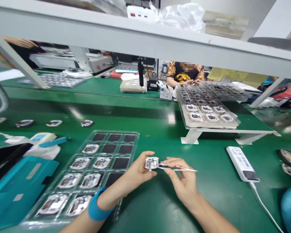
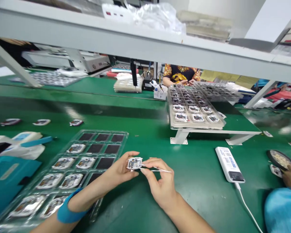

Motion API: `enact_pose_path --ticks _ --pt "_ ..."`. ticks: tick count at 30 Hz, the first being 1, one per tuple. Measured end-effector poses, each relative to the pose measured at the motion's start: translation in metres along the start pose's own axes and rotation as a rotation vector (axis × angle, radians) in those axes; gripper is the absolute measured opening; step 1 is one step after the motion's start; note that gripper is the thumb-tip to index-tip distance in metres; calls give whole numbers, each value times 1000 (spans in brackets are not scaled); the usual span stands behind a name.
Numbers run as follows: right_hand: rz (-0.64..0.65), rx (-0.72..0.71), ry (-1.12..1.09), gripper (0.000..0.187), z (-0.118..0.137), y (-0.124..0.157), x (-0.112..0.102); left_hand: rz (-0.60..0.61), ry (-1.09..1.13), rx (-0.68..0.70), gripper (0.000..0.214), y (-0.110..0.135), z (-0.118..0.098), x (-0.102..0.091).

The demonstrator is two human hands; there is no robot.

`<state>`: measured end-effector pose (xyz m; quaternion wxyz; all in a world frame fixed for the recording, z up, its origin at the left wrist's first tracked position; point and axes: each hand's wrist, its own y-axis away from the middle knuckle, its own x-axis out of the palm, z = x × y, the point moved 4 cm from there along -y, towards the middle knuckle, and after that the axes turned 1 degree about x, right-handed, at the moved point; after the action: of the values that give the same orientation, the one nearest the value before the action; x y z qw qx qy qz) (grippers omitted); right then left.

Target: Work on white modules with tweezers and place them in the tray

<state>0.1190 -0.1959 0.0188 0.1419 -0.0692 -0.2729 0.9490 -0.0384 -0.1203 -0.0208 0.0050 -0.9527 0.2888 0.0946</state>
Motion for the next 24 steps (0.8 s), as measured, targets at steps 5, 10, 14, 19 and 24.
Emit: enact_pose_path --ticks 5,10,14,19,24 --pt "39 -84 76 18 5 2 1 -139 -308 57 28 -45 1 -28" --pt "41 -162 137 19 4 2 -1 -348 -656 19 29 -109 -10 -80" --pt "33 -181 174 19 0 1 -5 -508 -867 -63 32 -135 -10 -123" --pt "8 -162 182 15 -2 3 -7 -621 -1018 -161 33 -125 -8 -163" --pt "-29 -67 137 12 -1 8 -4 -654 -1121 -304 34 -70 -5 -203"
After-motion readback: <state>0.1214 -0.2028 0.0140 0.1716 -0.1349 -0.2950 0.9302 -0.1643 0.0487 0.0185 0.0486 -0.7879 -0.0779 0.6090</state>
